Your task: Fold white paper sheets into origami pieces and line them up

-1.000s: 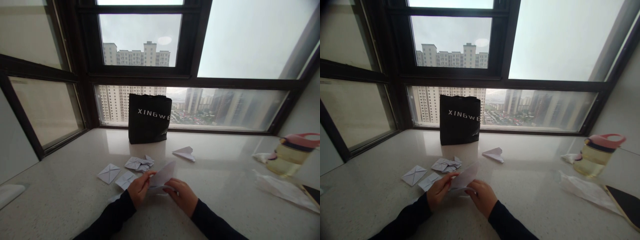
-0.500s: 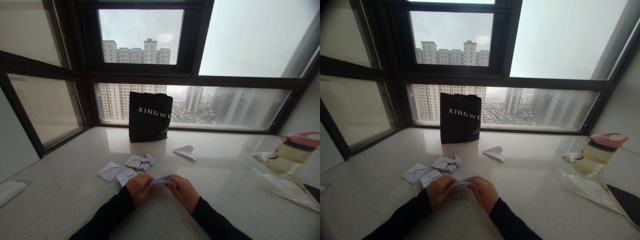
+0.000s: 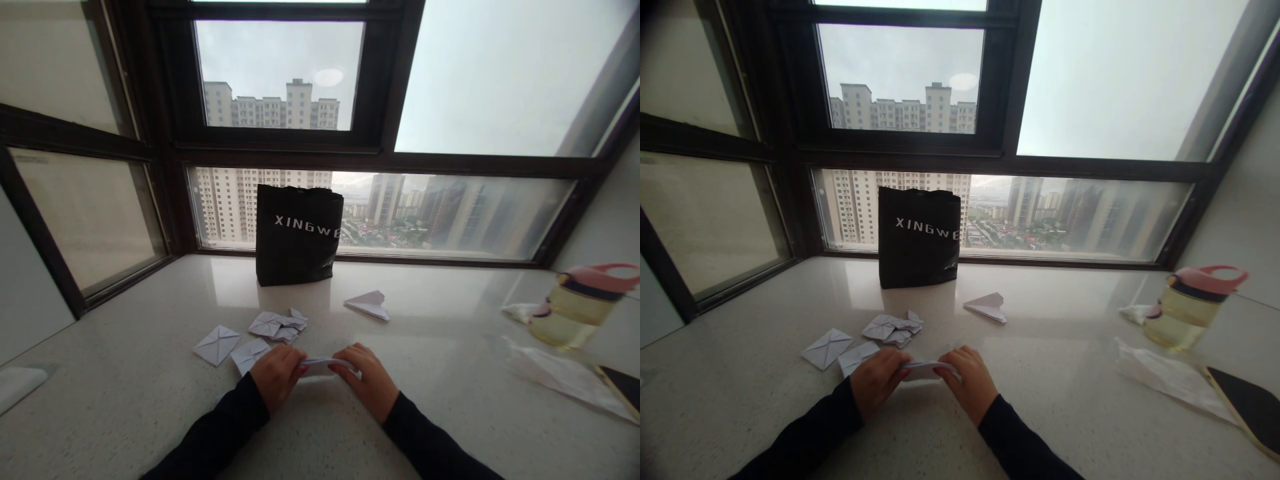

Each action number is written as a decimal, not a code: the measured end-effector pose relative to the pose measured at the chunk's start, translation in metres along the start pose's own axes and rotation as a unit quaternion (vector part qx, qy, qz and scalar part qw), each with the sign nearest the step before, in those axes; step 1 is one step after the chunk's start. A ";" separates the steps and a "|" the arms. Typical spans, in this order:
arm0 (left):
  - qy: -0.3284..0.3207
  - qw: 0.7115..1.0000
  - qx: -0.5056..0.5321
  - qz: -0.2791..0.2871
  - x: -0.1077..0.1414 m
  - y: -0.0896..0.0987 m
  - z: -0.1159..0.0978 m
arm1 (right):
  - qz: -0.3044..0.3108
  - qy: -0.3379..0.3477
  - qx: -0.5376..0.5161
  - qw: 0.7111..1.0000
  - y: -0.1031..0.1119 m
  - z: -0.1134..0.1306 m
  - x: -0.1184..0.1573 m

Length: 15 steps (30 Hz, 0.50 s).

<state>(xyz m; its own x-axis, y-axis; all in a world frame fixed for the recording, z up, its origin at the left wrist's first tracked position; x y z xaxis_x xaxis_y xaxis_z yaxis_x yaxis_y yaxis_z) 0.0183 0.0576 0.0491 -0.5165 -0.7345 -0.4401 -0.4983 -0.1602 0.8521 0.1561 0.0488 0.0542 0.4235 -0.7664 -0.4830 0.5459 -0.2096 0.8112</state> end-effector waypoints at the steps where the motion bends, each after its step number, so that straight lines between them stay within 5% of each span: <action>1: 0.000 1.000 -0.014 0.000 0.000 0.000 -0.001 | -0.004 -0.002 -0.011 1.000 0.000 0.000 0.000; 15: 0.040 0.999 -0.025 0.008 -0.001 -0.009 0.008 | 0.000 -0.115 -0.066 0.991 -0.003 -0.034 0.002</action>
<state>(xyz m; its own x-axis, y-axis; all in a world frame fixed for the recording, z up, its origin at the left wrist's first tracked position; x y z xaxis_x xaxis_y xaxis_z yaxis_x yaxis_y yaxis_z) 0.0173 0.0647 0.0396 -0.4662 -0.7868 -0.4046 -0.4539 -0.1799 0.8727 0.1804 0.0687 0.0399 0.2555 -0.8883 -0.3816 0.6412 -0.1397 0.7546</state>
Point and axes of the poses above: each hand's wrist, its own x-axis away from the middle knuckle, its own y-axis out of the back of the hand, z = x × y, the point moved 7 cm from there along -x, towards the middle knuckle, and after that the axes turned 10 degrees about y, right-handed, at the moved point
